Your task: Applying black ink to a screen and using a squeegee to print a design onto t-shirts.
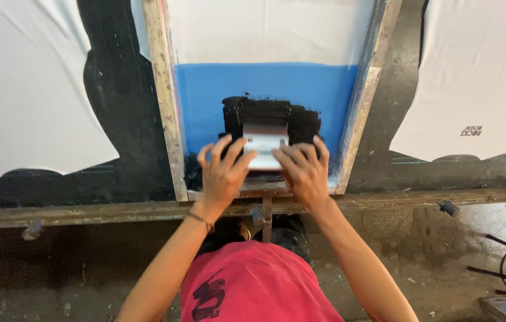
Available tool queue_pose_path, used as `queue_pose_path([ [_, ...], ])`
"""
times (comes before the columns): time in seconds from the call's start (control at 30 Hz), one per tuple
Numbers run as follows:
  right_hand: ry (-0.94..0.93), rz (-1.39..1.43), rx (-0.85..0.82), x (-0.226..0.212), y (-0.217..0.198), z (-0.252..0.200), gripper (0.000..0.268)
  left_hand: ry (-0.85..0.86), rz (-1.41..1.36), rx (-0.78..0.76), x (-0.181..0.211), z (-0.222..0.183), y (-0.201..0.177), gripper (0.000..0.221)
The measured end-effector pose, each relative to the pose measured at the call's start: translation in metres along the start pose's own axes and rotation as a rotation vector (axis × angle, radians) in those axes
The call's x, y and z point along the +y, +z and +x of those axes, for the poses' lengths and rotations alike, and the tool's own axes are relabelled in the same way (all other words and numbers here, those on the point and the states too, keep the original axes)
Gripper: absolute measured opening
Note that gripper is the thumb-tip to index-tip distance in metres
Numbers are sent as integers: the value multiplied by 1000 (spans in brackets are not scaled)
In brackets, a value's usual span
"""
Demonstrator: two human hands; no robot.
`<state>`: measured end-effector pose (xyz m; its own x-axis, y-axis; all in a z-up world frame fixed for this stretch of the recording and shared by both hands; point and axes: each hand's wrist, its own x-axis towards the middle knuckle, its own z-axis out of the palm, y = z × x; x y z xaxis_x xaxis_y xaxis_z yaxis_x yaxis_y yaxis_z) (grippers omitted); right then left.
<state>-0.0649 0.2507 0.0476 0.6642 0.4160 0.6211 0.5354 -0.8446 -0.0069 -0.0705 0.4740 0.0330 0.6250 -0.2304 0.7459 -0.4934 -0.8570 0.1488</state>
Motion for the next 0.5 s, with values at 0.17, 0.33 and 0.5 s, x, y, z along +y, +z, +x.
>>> queue_pose_path([
  [0.17,4,49,-106,-23,-32,-19,24,11,-10,-73,15,-24,-29,30],
  [0.33,10,26,-123,-10,-32,7,20,3,-23,-138,1,-4,-17,36],
  [0.5,8,-63,20,1,-31,55,23,54,92,-17,-9,57,-26,25],
])
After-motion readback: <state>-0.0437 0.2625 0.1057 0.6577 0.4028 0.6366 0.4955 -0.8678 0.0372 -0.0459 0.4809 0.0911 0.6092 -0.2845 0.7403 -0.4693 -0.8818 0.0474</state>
